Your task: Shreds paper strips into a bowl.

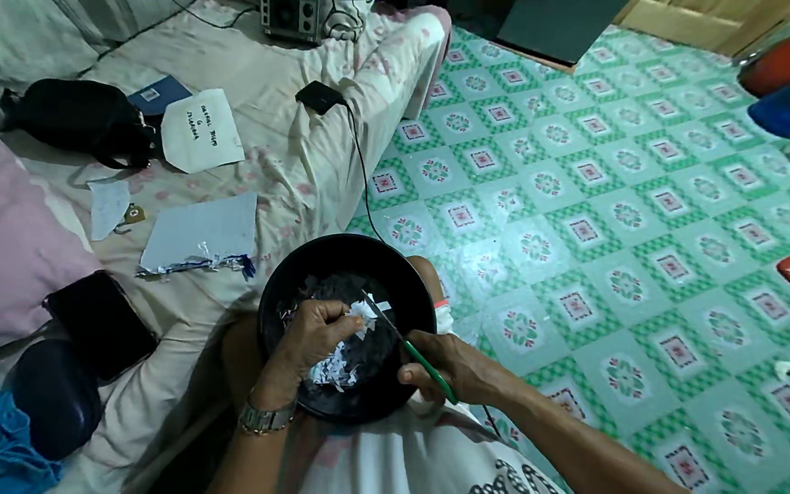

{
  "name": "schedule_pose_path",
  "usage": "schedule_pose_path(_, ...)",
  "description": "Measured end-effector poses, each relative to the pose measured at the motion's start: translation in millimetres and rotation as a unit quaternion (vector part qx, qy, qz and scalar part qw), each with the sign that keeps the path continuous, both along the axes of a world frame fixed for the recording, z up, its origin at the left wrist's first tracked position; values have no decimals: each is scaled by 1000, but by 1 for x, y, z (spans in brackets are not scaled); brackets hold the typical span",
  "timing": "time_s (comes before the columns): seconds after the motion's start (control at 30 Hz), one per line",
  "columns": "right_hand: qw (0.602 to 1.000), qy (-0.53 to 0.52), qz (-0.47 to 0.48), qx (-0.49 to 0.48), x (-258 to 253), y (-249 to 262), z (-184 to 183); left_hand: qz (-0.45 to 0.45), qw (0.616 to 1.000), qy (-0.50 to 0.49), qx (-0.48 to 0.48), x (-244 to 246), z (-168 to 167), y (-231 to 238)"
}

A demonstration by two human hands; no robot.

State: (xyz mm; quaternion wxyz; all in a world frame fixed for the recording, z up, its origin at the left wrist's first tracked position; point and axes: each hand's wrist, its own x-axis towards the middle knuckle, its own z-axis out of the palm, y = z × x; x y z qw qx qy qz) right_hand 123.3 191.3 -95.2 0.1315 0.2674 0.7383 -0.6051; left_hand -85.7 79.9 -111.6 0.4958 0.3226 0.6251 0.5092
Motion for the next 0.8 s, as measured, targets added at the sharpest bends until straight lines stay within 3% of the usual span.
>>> schedule_pose_path(0.23, 999, 26, -15, -38, -1, 0, -5, 27, 999, -28, -13, 2, -3, -2)
schedule_pose_path(0.4, 997, -25, 53, -55, 6, 1, 7, 87, 995, -47, -9, -2, 1, -4)
schedule_pose_path(0.63, 994, -37, 98, 25, -4, -2, 1, 11, 999, 20, -30, 7, 6, 0)
schedule_pose_path(0.8, 998, 7, 47, 29, -2, -8, -3, 12, 1000, 13, -19, 4, 4, -2)
